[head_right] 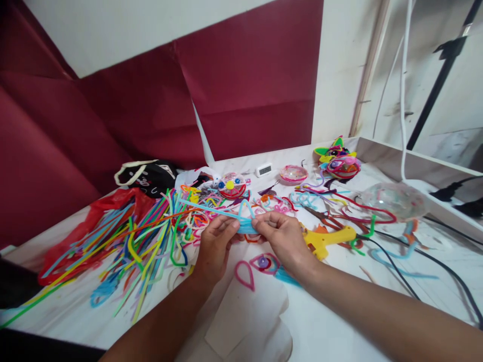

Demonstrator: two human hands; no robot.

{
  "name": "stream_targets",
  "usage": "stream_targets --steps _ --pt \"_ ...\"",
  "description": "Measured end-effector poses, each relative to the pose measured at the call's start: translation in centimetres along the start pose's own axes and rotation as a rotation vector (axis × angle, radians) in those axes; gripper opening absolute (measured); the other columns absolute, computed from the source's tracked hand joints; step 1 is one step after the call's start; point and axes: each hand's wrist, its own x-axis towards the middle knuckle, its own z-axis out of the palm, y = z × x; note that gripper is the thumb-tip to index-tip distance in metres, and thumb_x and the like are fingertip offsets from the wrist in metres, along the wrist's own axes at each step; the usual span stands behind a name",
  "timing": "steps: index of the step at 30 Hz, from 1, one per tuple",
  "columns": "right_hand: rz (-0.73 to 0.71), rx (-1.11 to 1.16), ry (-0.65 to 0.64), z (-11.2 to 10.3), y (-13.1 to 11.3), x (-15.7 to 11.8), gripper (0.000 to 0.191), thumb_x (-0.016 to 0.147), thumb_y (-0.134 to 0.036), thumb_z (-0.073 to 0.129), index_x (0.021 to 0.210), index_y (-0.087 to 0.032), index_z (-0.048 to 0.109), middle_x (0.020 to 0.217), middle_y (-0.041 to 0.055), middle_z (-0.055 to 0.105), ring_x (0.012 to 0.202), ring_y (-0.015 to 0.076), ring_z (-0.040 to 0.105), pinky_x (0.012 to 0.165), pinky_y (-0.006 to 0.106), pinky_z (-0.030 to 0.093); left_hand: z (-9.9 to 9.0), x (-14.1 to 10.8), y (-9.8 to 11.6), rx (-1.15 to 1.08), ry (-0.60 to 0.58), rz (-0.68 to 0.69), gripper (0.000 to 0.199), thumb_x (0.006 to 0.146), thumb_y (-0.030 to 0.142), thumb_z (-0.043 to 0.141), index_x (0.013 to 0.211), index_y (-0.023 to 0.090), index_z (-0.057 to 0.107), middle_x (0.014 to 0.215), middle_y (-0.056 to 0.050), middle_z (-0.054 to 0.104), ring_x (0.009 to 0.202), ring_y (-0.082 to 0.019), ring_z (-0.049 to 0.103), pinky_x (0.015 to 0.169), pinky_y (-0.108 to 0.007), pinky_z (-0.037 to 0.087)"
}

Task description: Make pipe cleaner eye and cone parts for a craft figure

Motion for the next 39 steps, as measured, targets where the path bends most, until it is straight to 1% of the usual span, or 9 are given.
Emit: stream_targets --steps 6,11,16,19,24,29,33,36,39 --pt "0.018 0.05 -0.01 0.1 -0.2 0.1 0.026 0.064 -0.039 0.075 0.069 -0.015 0.065 0.063 -0.0007 0.062 0.053 0.0094 0.054 0.054 0.024 0.044 -0.2 0.1 -0.4 -0.019 0.004 0.009 0.018 0.074 0.022 0.069 0.09 0.014 0.064 0.072 0.001 0.067 0.062 -0.01 0.062 0.064 -0.023 0.05" --pt "0.038 0.055 -0.033 0.1 -0.4 0.2 0.028 0.063 -0.038 0.075 0.071 -0.014 0.063 0.064 -0.0003 0.061 0.052 0.0099 0.054 0.053 0.024 0.045 -0.2 0.1 -0.6 0.005 0.045 0.017 0.018 0.071 0.023 0.071 0.085 0.013 0.067 0.071 0.0 0.068 0.062 -0.01 0.061 0.062 -0.023 0.05" --pt "0.063 0.019 -0.108 0.1 -0.5 0.5 0.029 0.062 -0.037 0.076 0.07 -0.015 0.059 0.059 -0.0024 0.057 0.052 0.0097 0.053 0.051 0.023 0.042 0.0 -0.1 -0.3 0.061 0.02 0.007 0.013 0.07 0.023 0.071 0.075 0.012 0.069 0.063 0.0 0.066 0.055 -0.009 0.059 0.057 -0.021 0.049" --pt "0.041 -0.028 -0.143 -0.1 -0.4 0.6 0.029 0.065 -0.039 0.073 0.071 -0.014 0.06 0.06 -0.002 0.056 0.053 0.0084 0.049 0.05 0.022 0.038 0.1 -0.2 -0.3 0.104 0.026 -0.002 0.014 0.07 0.025 0.072 0.075 0.012 0.069 0.061 0.0 0.066 0.054 -0.01 0.058 0.057 -0.022 0.049" --pt "0.001 -0.091 -0.165 -0.3 -0.2 0.7 0.029 0.071 -0.042 0.068 0.07 -0.013 0.061 0.062 -0.0005 0.056 0.055 0.0094 0.047 0.051 0.024 0.036 0.2 -0.5 -0.2 0.175 0.028 0.018 0.015 0.071 0.026 0.071 0.079 0.013 0.071 0.064 0.0 0.067 0.056 -0.01 0.059 0.058 -0.022 0.05" --pt "-0.03 -0.153 -0.177 -0.4 -0.2 0.8 0.026 0.07 -0.039 0.068 0.069 -0.014 0.061 0.06 -0.001 0.055 0.055 0.01 0.046 0.053 0.025 0.035 0.5 -0.9 0.3 0.251 0.024 0.045 0.011 0.072 0.024 0.07 0.074 0.013 0.071 0.06 0.001 0.066 0.055 -0.009 0.059 0.057 -0.019 0.049" --pt "-0.034 -0.182 -0.178 -0.4 -0.3 0.8 0.024 0.069 -0.038 0.067 0.069 -0.015 0.061 0.06 -0.001 0.055 0.055 0.0109 0.046 0.053 0.025 0.034 0.5 -1.0 0.4 0.328 0.017 0.069 0.011 0.073 0.025 0.069 0.072 0.014 0.07 0.057 0.002 0.066 0.055 -0.009 0.06 0.056 -0.018 0.049" --pt "-0.044 -0.201 -0.176 -0.4 -0.4 0.7 0.024 0.069 -0.038 0.065 0.067 -0.015 0.059 0.059 -0.0019 0.052 0.054 0.0102 0.044 0.052 0.025 0.033 0.3 -1.0 0.2 0.393 0.006 0.096 0.012 0.075 0.027 0.068 0.075 0.015 0.071 0.06 0.002 0.067 0.056 -0.01 0.062 0.057 -0.018 0.049" --pt "-0.053 -0.224 -0.183 -0.4 -0.4 0.8 0.023 0.07 -0.036 0.063 0.066 -0.014 0.057 0.059 -0.0026 0.05 0.055 0.0095 0.041 0.053 0.025 0.032 0.0 -1.0 -0.3 0.446 -0.004 0.134 0.015 0.076 0.029 0.067 0.08 0.016 0.071 0.066 0.001 0.07 0.062 -0.012 0.065 0.061 -0.02 0.051"
